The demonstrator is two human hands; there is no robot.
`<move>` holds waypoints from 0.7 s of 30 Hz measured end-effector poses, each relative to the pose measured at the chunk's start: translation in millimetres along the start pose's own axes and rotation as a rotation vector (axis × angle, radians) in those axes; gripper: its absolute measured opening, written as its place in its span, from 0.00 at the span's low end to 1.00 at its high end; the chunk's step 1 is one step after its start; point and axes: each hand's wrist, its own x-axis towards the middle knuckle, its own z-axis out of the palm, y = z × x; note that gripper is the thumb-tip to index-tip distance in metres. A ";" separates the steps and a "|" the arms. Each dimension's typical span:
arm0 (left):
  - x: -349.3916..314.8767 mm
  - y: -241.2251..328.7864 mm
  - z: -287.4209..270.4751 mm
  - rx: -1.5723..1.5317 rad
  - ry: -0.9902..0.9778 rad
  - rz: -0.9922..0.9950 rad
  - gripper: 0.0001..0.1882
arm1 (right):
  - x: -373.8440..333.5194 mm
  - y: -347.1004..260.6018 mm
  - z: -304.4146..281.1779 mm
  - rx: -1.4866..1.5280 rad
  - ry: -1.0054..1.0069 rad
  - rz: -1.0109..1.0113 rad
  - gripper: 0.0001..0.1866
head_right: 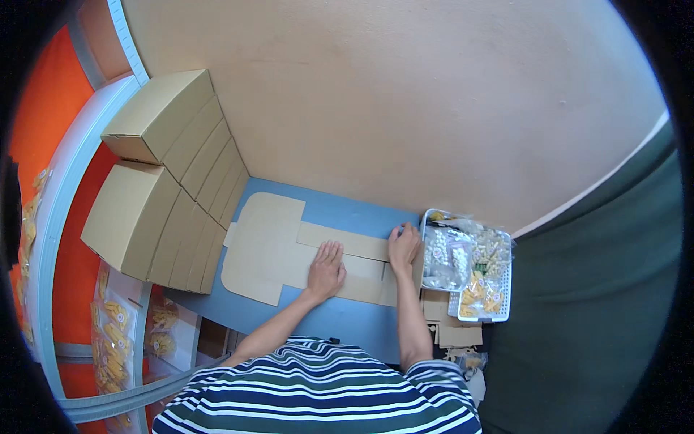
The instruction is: The person folds flat cardboard pieces into rectangular boxes on a blue table. They then place several small plastic bags containing yellow and white snack items into the assembled box.
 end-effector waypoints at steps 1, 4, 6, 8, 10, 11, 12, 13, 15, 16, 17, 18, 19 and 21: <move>3.4 2.7 -1.5 -0.033 0.008 -0.001 0.30 | -9.9 2.2 -6.1 0.033 -0.066 0.030 0.13; 22.5 11.2 -19.7 -0.047 -0.001 0.017 0.29 | -45.2 15.5 -22.7 0.047 -0.163 -0.026 0.21; 45.3 17.5 -42.6 0.063 -0.041 0.048 0.29 | -57.9 24.8 -28.1 -0.059 -0.104 -0.263 0.25; 61.5 -8.0 -46.6 0.089 -0.044 0.031 0.24 | -62.2 21.3 -36.6 -0.131 -0.016 -0.400 0.26; 78.5 -31.3 -57.7 0.144 -0.151 -0.040 0.19 | -60.6 16.7 -47.1 -0.113 -0.033 -0.379 0.25; 88.4 -41.6 -66.1 0.186 -0.256 -0.103 0.18 | -57.6 14.6 -52.9 -0.059 -0.094 -0.290 0.24; 95.0 -49.8 -73.6 0.230 -0.361 -0.161 0.17 | -54.4 12.7 -57.0 -0.003 -0.150 -0.199 0.23; 96.7 -58.7 -76.3 0.170 -0.331 -0.159 0.18 | -51.1 17.3 -57.4 0.029 -0.143 -0.160 0.21; 100.9 -76.9 -80.8 0.062 -0.264 -0.168 0.22 | -40.8 13.1 -55.6 0.108 -0.137 -0.095 0.18; 101.8 -83.5 -80.6 0.053 -0.226 -0.152 0.21 | -36.9 5.3 -55.2 0.095 -0.135 -0.082 0.16; 101.7 -89.3 -79.9 0.044 -0.188 -0.137 0.21 | -33.2 -1.8 -55.8 0.082 -0.135 -0.070 0.15; 102.1 -85.8 -81.6 0.028 -0.161 -0.116 0.21 | -33.1 -4.8 -56.9 0.061 -0.133 -0.046 0.13; 104.4 -81.6 -82.2 -0.016 -0.192 -0.179 0.21 | -32.4 -10.3 -54.2 0.074 -0.121 -0.032 0.13; 113.1 -65.7 -79.2 -0.107 -0.253 -0.306 0.21 | -33.2 -21.2 -45.1 0.096 -0.095 -0.004 0.13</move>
